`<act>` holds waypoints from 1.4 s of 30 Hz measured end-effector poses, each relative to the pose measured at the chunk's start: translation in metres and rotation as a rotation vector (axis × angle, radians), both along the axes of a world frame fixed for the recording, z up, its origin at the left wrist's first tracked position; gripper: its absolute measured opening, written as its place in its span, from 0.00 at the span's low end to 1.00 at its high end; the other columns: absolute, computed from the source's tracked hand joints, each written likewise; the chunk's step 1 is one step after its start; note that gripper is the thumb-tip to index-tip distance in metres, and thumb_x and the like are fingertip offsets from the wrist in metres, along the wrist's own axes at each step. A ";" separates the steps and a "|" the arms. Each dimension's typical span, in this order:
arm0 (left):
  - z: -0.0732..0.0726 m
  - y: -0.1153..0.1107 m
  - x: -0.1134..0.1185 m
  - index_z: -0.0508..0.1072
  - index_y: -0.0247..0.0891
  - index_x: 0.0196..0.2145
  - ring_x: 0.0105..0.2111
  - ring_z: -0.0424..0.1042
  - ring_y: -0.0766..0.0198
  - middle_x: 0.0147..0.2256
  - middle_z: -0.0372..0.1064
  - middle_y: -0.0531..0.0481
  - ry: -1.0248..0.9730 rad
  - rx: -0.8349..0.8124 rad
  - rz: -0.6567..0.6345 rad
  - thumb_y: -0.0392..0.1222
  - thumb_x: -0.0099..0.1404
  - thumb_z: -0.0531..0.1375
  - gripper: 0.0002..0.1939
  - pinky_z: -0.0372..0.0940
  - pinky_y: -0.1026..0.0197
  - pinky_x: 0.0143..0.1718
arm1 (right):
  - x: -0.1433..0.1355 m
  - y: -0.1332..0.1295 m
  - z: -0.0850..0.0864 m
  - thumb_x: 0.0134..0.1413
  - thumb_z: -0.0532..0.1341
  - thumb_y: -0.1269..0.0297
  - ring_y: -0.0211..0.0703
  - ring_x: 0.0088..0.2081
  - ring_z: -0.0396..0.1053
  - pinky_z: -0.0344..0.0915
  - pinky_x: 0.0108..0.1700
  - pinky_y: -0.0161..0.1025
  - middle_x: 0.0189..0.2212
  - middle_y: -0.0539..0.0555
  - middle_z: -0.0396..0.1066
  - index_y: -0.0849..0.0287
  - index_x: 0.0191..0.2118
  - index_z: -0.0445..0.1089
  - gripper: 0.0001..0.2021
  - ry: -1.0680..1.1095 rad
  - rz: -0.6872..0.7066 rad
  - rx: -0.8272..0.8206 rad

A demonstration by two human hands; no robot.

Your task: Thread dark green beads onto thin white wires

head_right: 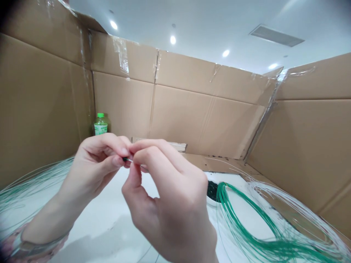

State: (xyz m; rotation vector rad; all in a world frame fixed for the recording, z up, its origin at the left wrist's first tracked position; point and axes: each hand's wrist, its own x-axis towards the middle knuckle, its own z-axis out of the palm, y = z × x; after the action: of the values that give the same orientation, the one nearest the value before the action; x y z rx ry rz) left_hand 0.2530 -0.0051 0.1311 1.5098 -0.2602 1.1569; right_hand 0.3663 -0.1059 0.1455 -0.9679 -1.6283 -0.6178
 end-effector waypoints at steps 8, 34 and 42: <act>0.001 -0.001 0.001 0.78 0.40 0.29 0.29 0.75 0.73 0.28 0.75 0.55 -0.015 -0.016 0.027 0.31 0.57 0.64 0.06 0.71 0.76 0.31 | 0.000 0.002 -0.003 0.51 0.61 0.75 0.26 0.35 0.70 0.72 0.38 0.21 0.34 0.44 0.72 0.58 0.29 0.66 0.05 -0.066 -0.101 0.010; -0.001 -0.005 0.003 0.78 0.44 0.33 0.29 0.75 0.72 0.28 0.75 0.57 -0.073 0.055 0.391 0.35 0.60 0.62 0.05 0.70 0.75 0.30 | -0.002 0.017 0.003 0.52 0.61 0.77 0.35 0.35 0.74 0.76 0.30 0.31 0.31 0.46 0.75 0.58 0.32 0.69 0.07 0.148 0.078 -0.036; 0.001 0.001 0.006 0.76 0.41 0.31 0.27 0.72 0.75 0.26 0.73 0.59 -0.132 0.093 0.532 0.34 0.59 0.63 0.04 0.69 0.74 0.30 | -0.004 0.015 0.008 0.47 0.63 0.81 0.36 0.29 0.72 0.74 0.32 0.34 0.25 0.45 0.72 0.53 0.30 0.66 0.13 0.045 -0.112 0.043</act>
State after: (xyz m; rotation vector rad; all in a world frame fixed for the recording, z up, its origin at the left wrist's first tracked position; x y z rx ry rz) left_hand 0.2586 -0.0042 0.1318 1.6371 0.0061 1.6869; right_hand 0.3625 -0.0904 0.1536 -1.0394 -1.5233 -0.6989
